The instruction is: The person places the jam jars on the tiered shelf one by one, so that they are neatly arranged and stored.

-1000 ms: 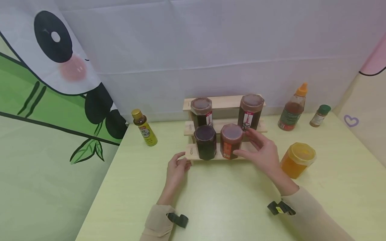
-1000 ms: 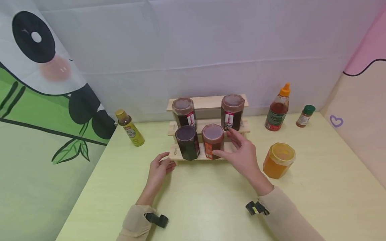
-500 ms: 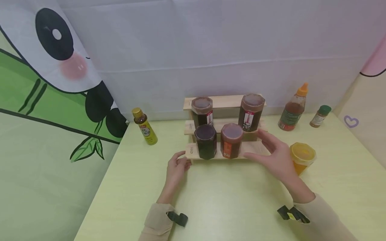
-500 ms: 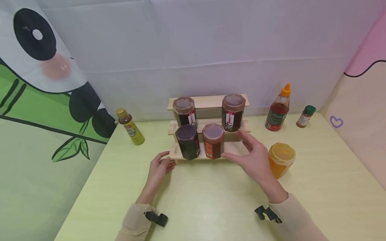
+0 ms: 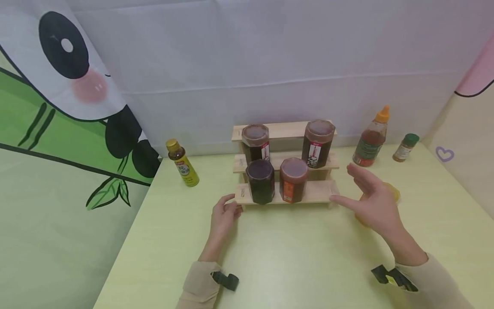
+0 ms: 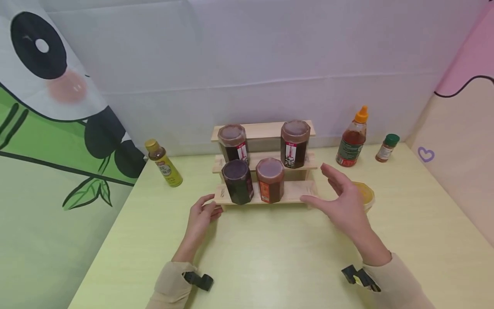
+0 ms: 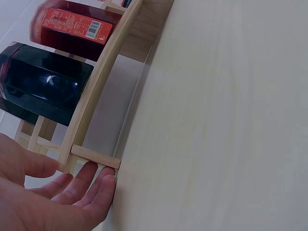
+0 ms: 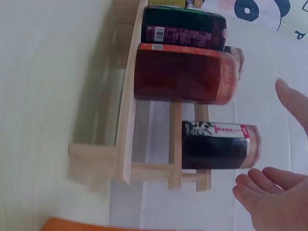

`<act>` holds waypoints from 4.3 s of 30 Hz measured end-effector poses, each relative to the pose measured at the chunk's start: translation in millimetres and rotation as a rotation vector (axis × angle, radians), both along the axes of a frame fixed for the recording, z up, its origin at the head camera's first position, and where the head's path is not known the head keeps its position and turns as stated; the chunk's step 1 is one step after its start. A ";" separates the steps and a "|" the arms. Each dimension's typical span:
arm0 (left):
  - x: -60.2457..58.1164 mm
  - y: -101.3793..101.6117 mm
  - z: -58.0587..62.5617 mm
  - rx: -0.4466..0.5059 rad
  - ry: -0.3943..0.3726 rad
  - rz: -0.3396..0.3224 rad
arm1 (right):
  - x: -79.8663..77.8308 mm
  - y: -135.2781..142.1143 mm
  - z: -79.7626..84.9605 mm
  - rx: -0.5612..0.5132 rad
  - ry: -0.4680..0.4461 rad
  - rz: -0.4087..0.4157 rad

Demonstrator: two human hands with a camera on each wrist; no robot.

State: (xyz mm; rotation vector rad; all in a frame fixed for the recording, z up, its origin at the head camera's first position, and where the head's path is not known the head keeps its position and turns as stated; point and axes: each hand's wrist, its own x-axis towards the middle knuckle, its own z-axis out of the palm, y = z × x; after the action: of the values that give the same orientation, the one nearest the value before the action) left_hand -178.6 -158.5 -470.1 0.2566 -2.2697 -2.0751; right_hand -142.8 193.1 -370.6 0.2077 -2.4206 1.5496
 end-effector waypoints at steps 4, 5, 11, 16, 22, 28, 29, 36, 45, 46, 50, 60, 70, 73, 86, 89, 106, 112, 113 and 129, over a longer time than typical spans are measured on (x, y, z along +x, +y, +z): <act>-1.1 -0.8 -1.5 0.008 -0.003 -0.004 | 2.7 13.2 0.7 0.044 0.010 -0.067; -1.5 -1.1 -2.0 0.008 -0.003 -0.005 | 3.1 16.7 0.4 0.053 0.013 -0.080; -2.3 -2.2 -4.4 -0.001 0.001 -0.011 | 6.1 39.1 -3.1 0.088 -0.025 -0.122; -2.1 -1.8 -4.1 -0.002 0.003 -0.009 | 8.4 54.8 -8.0 0.101 -0.035 -0.135; -1.3 -2.1 -3.4 -0.011 0.008 -0.006 | 9.9 66.7 -12.7 0.119 -0.058 -0.157; 0.0 -2.2 -2.4 -0.016 0.012 -0.002 | 10.8 75.3 -17.2 0.157 -0.062 -0.169; 0.1 -2.3 -2.4 -0.017 0.012 -0.001 | 10.5 76.6 -18.4 0.162 -0.069 -0.169; -0.9 -2.4 -3.9 -0.005 0.012 -0.008 | 11.0 85.6 -33.9 0.163 -0.096 -0.154; 0.8 -2.0 -3.1 -0.005 0.018 -0.010 | 8.7 94.6 -51.1 0.164 -0.141 -0.133; 0.8 -2.0 -3.1 -0.005 0.019 -0.008 | 7.9 95.4 -52.7 0.171 -0.147 -0.127; 0.4 -2.1 -3.1 0.000 0.019 -0.005 | 4.8 98.3 -59.7 0.210 -0.167 -0.116; 0.8 -0.6 -0.8 0.001 0.011 0.003 | 2.2 101.1 -74.0 0.228 -0.176 -0.103; 0.6 -0.5 -1.3 -0.008 0.018 0.006 | 0.5 97.9 -75.9 0.238 -0.209 -0.113; 0.9 -0.4 -0.6 -0.002 0.015 0.007 | 1.2 97.4 -75.0 0.228 -0.212 -0.119; 1.4 -0.7 -0.9 -0.011 0.018 0.001 | 0.5 99.5 -76.4 0.198 -0.205 -0.138; 1.2 -0.8 -0.7 -0.014 0.016 0.001 | -0.2 98.1 -73.6 0.171 -0.201 -0.138; 2.1 -0.8 0.8 -0.002 0.010 0.008 | -7.8 79.6 -44.4 0.079 -0.116 -0.118; 2.2 -1.8 0.0 -0.001 0.033 -0.002 | -11.4 67.3 -34.0 0.039 -0.109 -0.101; 2.4 -1.7 -0.1 -0.004 0.044 -0.004 | -12.1 64.6 -32.6 0.028 -0.105 -0.094; 0.2 -1.8 -1.4 0.010 0.025 -0.026 | -32.3 19.7 -31.4 -0.026 -0.057 -0.035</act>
State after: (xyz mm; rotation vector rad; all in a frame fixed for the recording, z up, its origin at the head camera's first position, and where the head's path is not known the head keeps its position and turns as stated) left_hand -178.3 -160.3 -471.5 0.2014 -2.2611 -2.0909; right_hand -175.1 212.7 -402.0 0.1170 -2.4322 1.5910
